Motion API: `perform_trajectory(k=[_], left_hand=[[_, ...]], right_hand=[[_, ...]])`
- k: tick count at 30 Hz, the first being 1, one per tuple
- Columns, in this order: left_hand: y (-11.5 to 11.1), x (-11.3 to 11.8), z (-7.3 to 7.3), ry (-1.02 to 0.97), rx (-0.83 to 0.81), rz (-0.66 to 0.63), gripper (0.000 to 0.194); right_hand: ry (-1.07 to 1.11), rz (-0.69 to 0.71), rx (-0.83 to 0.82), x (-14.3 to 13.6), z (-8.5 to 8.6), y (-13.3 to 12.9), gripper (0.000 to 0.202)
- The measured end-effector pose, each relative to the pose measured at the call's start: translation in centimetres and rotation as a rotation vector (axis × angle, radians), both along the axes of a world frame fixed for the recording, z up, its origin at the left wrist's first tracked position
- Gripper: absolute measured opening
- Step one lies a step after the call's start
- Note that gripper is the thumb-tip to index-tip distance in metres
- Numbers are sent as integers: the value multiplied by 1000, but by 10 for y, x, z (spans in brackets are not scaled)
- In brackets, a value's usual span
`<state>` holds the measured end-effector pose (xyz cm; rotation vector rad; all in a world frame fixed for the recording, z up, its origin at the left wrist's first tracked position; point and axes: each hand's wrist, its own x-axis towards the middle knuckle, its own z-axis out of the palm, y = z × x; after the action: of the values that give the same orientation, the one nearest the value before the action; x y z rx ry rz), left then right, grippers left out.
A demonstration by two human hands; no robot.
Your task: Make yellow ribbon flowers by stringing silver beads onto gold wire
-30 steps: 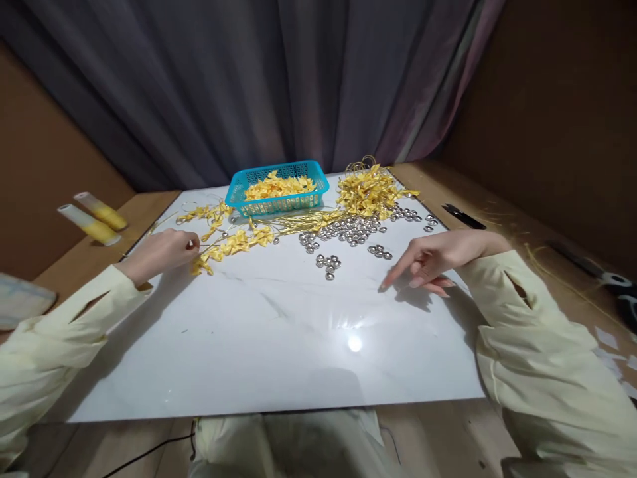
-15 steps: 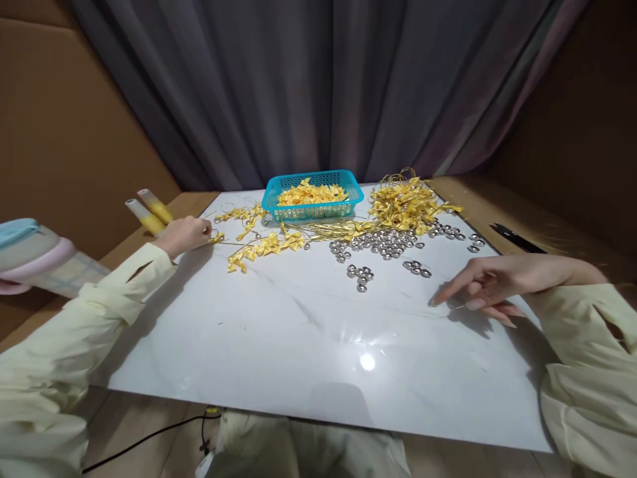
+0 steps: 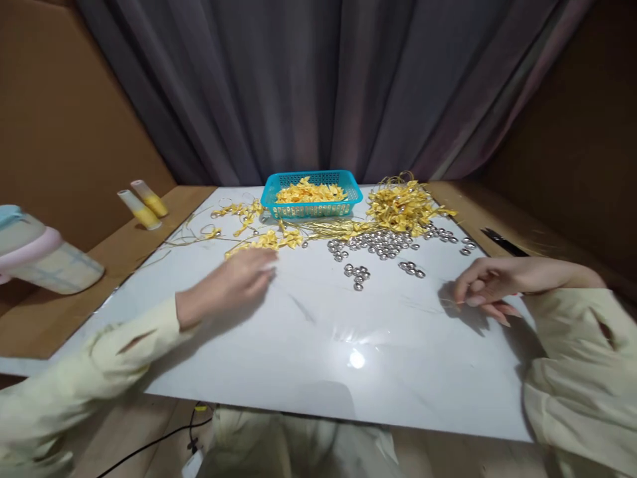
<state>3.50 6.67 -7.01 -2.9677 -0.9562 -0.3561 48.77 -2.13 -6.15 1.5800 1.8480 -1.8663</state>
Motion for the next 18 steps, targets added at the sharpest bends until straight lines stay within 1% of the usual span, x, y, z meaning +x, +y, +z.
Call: perform_trajectory(k=[1, 3, 5, 7, 9, 12, 15, 18], left_hand=[[-20, 17, -3, -5, -39, -113, 37], [-49, 52, -7, 6, -129, -267, 33], [-63, 86, -10, -27, -215, -339, 32], [-67, 121, -13, -83, -364, -346, 33], [-68, 154, -19, -87, -530, -333, 38], [-73, 195, -27, -123, -721, -351, 42], [-79, 219, -33, -169, -827, -277, 38], [-81, 226, -36, -194, -846, -218, 26]], right_hand=[[12, 11, 5, -3, 2, 0, 28], [41, 27, 10, -9, 7, -1, 26], [73, 34, 5, -13, 8, -1, 27], [110, 33, -4, -14, 6, 0, 30], [143, 26, -8, -11, 3, 1, 32], [181, 12, 2, -5, -1, 1, 33], [209, 1, 22, -1, 0, -2, 31], [219, -5, 35, 1, 3, -4, 30]])
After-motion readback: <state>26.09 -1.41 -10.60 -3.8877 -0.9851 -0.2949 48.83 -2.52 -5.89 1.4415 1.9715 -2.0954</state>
